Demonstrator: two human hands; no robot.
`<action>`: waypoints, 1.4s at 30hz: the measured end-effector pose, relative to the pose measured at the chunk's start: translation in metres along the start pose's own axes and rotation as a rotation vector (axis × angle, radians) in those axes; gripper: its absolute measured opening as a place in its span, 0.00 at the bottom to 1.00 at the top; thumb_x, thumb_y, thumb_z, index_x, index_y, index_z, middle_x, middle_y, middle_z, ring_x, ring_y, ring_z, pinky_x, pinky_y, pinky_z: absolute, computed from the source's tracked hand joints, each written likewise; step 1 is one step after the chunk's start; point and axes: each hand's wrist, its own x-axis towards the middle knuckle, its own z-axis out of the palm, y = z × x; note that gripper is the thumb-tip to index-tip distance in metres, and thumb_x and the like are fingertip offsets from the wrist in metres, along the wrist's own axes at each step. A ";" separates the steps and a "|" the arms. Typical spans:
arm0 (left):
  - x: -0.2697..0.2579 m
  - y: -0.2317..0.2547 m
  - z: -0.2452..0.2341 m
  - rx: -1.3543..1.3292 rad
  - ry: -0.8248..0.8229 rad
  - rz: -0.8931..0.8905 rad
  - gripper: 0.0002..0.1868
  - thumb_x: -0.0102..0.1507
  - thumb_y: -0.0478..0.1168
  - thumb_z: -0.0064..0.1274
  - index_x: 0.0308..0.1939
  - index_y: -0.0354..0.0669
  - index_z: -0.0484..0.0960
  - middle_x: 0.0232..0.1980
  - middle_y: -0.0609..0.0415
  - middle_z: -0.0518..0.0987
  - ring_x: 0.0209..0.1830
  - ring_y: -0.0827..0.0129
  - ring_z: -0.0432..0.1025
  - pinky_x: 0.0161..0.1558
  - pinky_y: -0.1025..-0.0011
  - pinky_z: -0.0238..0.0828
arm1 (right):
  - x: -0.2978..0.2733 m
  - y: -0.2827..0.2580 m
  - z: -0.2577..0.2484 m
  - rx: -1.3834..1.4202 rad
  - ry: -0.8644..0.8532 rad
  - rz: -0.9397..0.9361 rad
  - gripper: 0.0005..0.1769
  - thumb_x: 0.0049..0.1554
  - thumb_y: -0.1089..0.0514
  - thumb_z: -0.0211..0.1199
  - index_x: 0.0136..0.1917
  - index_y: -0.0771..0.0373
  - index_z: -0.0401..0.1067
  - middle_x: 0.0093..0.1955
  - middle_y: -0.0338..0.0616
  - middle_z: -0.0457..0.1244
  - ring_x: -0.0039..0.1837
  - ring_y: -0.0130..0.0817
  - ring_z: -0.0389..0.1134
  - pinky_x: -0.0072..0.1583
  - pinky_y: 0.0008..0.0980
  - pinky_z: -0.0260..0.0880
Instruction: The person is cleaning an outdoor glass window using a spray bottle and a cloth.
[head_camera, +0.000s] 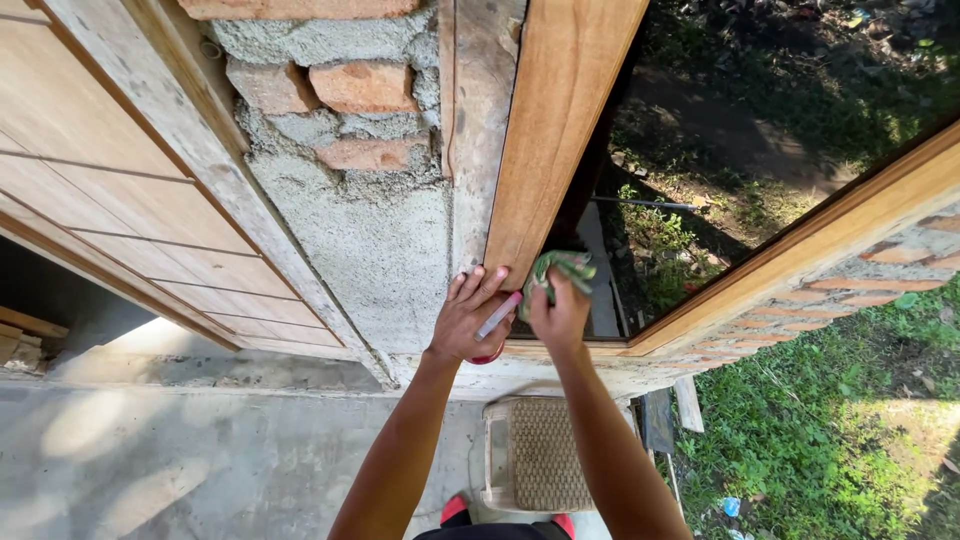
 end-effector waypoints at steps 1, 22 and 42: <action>0.000 0.000 0.000 -0.001 -0.003 -0.002 0.18 0.63 0.48 0.57 0.57 0.60 0.87 0.78 0.59 0.66 0.84 0.63 0.49 0.81 0.63 0.35 | -0.021 0.000 0.002 0.000 -0.001 0.003 0.06 0.65 0.63 0.56 0.56 0.64 0.68 0.43 0.48 0.70 0.41 0.34 0.74 0.43 0.34 0.75; -0.002 -0.004 0.011 0.025 0.058 0.084 0.19 0.66 0.48 0.56 0.61 0.55 0.86 0.80 0.54 0.63 0.86 0.60 0.43 0.82 0.60 0.30 | -0.064 0.011 0.000 -0.016 -0.160 0.152 0.07 0.60 0.60 0.58 0.52 0.63 0.68 0.38 0.48 0.67 0.36 0.42 0.71 0.38 0.36 0.71; 0.001 -0.004 0.012 0.021 0.064 0.104 0.18 0.64 0.46 0.58 0.58 0.57 0.88 0.81 0.54 0.62 0.86 0.58 0.42 0.83 0.59 0.30 | -0.078 0.089 -0.031 0.344 0.371 0.643 0.13 0.70 0.57 0.57 0.62 0.67 0.62 0.43 0.44 0.62 0.39 0.34 0.63 0.39 0.36 0.67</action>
